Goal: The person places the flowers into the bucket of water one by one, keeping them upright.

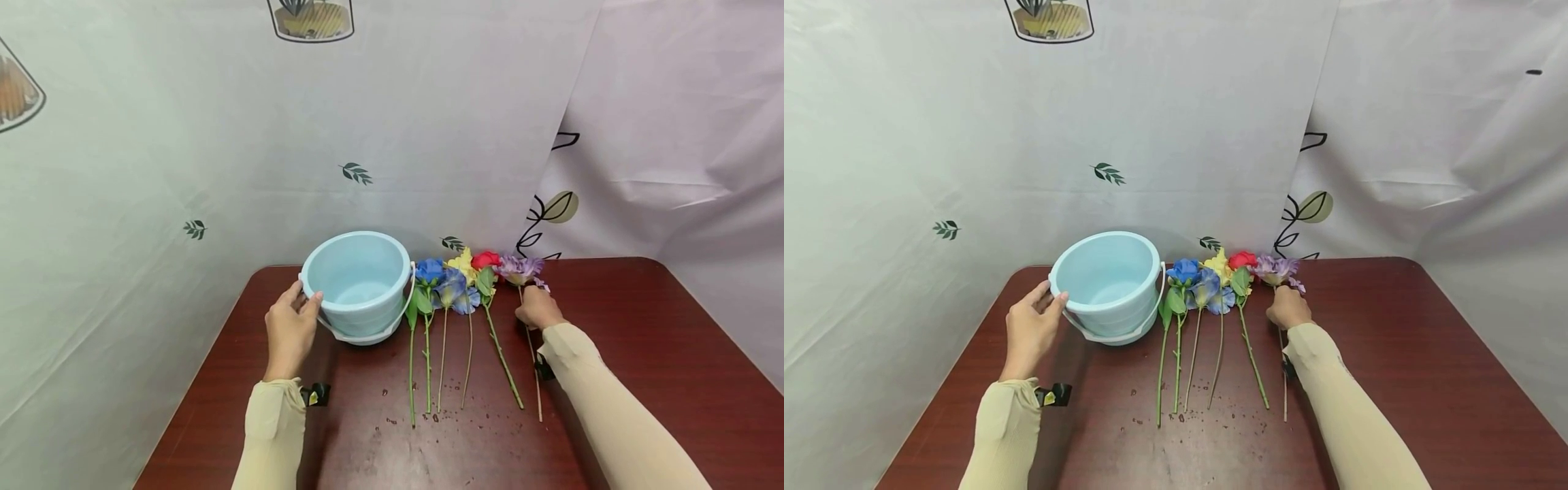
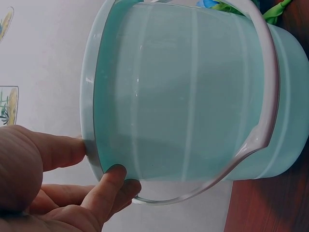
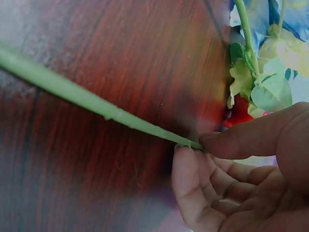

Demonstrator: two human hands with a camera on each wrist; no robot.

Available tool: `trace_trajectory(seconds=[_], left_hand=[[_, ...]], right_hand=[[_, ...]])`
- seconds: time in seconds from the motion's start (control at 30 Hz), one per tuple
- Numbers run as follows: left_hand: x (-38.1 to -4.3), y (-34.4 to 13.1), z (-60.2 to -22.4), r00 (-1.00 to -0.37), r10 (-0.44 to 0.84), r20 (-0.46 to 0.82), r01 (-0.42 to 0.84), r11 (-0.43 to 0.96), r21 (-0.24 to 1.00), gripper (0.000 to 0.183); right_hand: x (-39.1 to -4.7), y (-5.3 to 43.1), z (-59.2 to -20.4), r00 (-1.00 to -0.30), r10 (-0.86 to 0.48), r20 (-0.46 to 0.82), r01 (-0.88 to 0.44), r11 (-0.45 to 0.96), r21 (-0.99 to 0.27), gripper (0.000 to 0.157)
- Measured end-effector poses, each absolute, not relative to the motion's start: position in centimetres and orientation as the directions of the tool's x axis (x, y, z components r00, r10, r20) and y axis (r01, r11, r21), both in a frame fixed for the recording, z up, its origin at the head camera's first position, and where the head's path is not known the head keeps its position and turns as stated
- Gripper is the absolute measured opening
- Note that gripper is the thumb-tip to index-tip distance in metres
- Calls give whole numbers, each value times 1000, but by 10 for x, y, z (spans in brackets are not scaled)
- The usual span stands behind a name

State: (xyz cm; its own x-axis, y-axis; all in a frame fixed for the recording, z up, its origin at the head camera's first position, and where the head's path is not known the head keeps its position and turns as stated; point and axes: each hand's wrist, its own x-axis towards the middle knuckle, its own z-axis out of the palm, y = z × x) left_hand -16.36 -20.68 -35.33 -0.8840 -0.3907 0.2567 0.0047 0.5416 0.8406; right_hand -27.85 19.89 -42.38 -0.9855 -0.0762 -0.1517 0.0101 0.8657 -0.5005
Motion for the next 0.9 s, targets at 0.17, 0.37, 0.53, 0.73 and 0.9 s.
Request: trace_trajectory(seconds=[0.17, 0.37, 0.53, 0.73, 0.9], left_hand=[[-164, -207, -353, -887, -386, 252, 6, 538, 843, 53], [-165, -207, -354, -884, -389, 259, 9, 540, 842, 53], [-165, -207, -354, -885, -389, 256, 9, 535, 845, 53], [-166, -207, -355, -881, -399, 257, 8, 529, 849, 53], [-166, -207, -355, -881, -402, 250, 3, 523, 852, 53]], right_hand=[[-279, 200, -423, -986, -71, -153, 15, 867, -499, 10], [-278, 200, -423, -985, -79, -152, 9, 863, -504, 15], [-279, 200, -422, -987, -90, -130, -13, 867, -498, 26], [-280, 197, -418, -992, -78, -98, -20, 869, -495, 26], [-280, 195, -412, -995, -70, -70, -25, 864, -503, 23]])
